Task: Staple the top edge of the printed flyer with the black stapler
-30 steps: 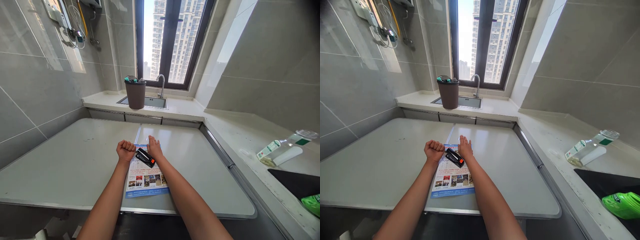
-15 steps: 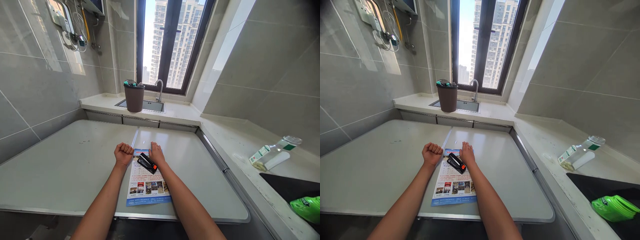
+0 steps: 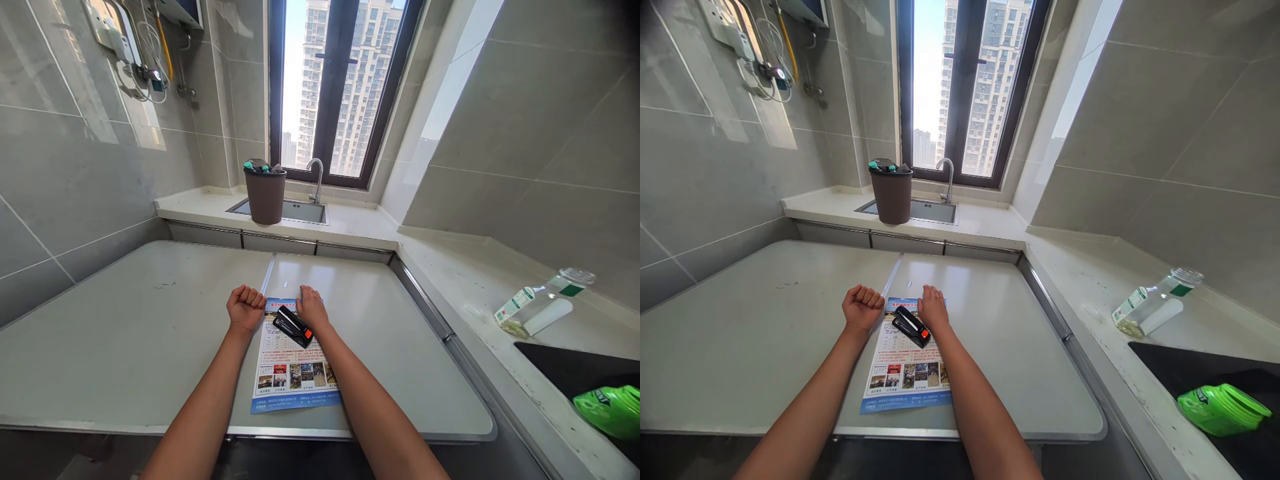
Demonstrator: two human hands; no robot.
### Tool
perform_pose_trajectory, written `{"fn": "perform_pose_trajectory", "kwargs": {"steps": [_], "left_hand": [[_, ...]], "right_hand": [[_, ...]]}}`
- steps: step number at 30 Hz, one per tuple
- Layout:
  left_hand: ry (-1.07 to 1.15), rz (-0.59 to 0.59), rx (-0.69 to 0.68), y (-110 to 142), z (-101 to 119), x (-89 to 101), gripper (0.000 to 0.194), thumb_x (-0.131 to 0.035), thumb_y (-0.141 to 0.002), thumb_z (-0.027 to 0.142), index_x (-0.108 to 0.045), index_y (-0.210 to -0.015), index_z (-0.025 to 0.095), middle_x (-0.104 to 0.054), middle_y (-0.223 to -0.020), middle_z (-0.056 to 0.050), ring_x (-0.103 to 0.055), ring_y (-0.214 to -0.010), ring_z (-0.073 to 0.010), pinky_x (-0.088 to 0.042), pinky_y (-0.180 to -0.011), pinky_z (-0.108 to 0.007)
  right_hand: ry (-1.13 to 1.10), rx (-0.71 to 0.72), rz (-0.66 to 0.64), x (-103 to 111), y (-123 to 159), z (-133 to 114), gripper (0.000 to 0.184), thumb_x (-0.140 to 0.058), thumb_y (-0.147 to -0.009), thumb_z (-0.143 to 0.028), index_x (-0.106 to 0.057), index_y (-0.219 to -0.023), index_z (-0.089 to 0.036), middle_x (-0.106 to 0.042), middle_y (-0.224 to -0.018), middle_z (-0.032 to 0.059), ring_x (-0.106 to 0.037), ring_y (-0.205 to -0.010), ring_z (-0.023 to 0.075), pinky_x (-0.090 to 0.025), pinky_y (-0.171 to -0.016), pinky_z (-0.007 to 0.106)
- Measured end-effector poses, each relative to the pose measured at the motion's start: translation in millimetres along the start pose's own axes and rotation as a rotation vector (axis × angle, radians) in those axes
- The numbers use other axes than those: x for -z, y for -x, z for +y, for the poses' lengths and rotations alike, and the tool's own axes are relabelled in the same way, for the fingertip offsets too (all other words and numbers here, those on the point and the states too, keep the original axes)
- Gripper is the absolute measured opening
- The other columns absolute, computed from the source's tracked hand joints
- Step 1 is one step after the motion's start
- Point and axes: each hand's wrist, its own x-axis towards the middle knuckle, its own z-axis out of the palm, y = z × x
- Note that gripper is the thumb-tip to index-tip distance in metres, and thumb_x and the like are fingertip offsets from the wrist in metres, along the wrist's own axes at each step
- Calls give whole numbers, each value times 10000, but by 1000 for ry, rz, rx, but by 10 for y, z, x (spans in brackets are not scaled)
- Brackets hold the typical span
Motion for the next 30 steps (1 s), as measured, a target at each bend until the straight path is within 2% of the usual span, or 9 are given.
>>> {"fn": "perform_pose_trajectory", "kwargs": {"steps": [6,20,30], "left_hand": [[41,-39,19,-16,-13,23,576,-584,-859,224,-65,-609,210,-38,-531,61,-130,-418,-107,-208,-441,-310],[19,6,16,1,-30,-38,589,-601,-864,241,-70,-613,208,-57,-515,63,-161,-412,-101,-217,-439,-299],[34,-12,16,-31,-41,27,583,-604,-862,220,-72,-624,212,-73,-524,61,-181,-419,-106,-216,-446,-302]], "right_hand": [[1,4,9,5,5,4,519,-424,-1034,-270,-449,-1521,-91,-497,-1561,174,-386,-1501,260,-228,-1281,432],[1,4,19,43,24,-17,479,-433,-1032,-267,-481,-1488,-130,-529,-1534,157,-417,-1478,252,-253,-1269,427],[12,9,8,50,17,-13,491,-431,-1032,-264,-473,-1499,-118,-515,-1546,164,-405,-1485,254,-239,-1272,428]]}}
